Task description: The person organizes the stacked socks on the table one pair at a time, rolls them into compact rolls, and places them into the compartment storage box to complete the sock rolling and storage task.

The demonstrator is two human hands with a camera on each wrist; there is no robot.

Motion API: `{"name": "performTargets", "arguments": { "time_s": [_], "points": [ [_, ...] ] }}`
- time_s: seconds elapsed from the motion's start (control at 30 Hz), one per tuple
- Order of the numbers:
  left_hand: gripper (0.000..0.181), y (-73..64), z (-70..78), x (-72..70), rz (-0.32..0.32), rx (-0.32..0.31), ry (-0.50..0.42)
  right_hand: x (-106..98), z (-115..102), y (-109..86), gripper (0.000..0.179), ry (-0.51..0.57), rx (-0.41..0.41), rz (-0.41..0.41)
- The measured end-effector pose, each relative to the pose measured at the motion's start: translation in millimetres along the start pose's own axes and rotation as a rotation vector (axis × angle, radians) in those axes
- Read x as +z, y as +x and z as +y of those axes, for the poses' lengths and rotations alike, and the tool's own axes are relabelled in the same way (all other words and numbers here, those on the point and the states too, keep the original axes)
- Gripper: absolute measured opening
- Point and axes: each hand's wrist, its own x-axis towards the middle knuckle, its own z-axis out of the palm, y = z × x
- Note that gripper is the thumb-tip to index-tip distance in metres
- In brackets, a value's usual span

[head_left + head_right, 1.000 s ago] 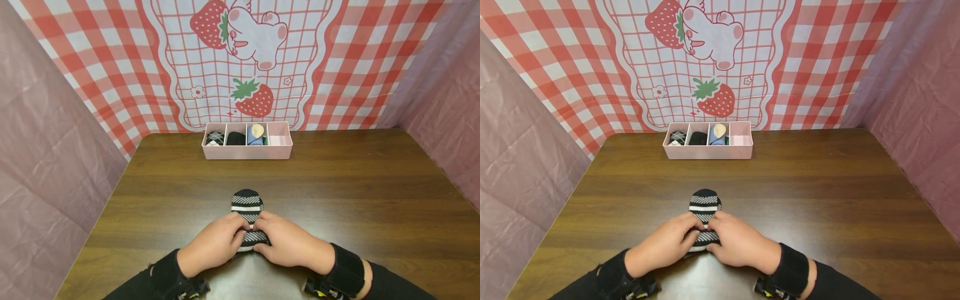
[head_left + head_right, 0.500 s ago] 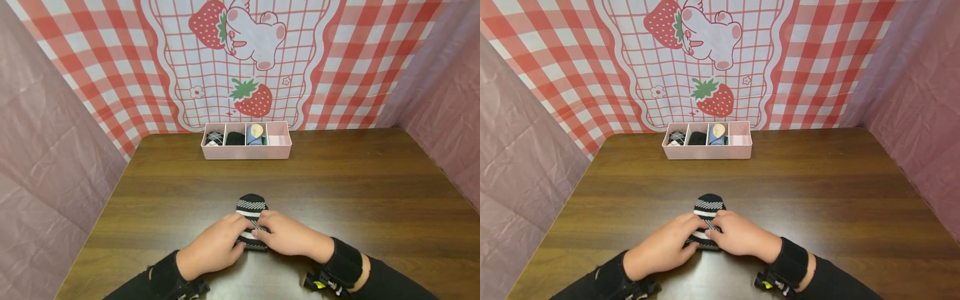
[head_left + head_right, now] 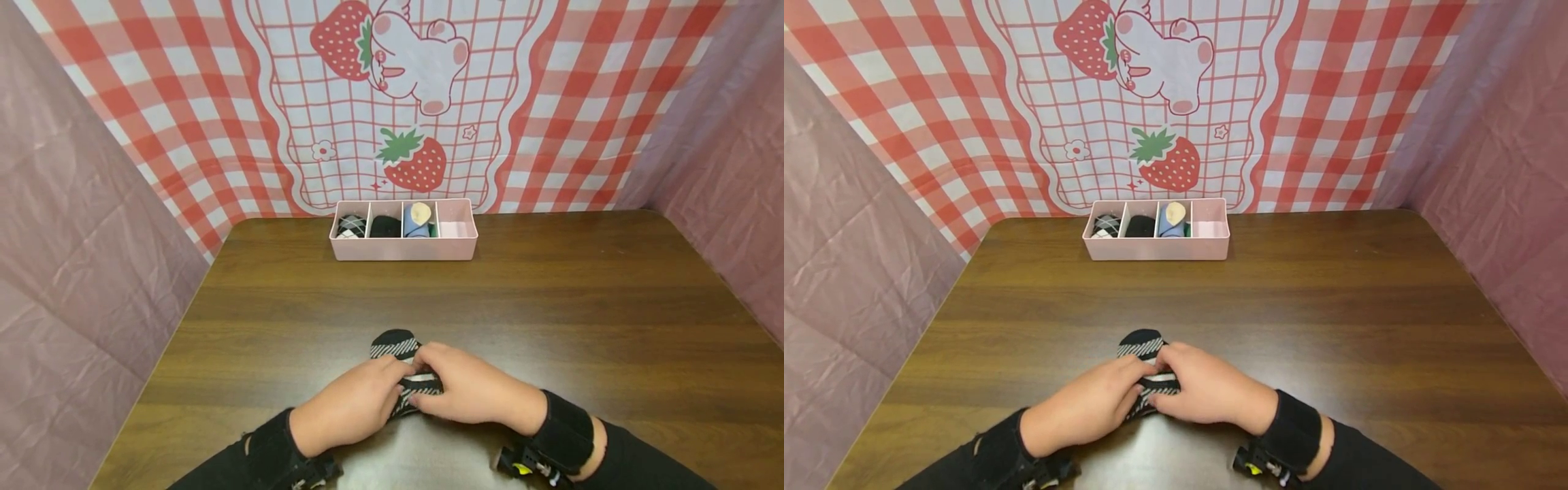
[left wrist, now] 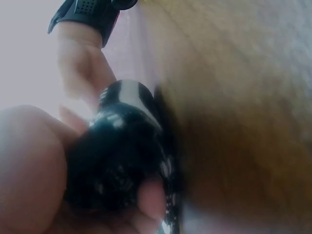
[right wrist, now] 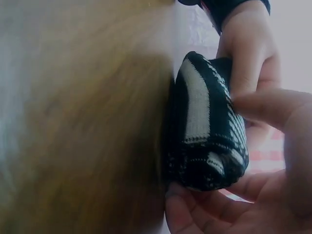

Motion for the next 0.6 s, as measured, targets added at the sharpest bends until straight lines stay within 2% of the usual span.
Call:
{"name": "performTargets", "arguments": {
  "time_s": [0.13, 0.27, 0.43, 0.6],
  "points": [
    [0.026, 0.2, -0.9, -1.0, -0.042, -0.085, -0.085, 0.7, -1.2, -1.2, 0.043, -0.016, -0.005, -0.027],
    [0.020, 0.4, -3.2, -1.0, -0.045, -0.141, -0.156, 1.5, -3.8, -2.0, 0.045, -0.024, 0.005, -0.033],
    [0.017, 0.7, -5.0, -0.4, -0.039, -0.148, -0.162, 1.8, -6.5, -3.6, 0.039, -0.049, 0.005, -0.029],
    [0.020, 1.1, -3.9, -1.7, 0.005, -0.109, -0.092, 2.6, -7.8, -4.2, 0.036, -0.075, -0.006, -0.023]
  ]
}}
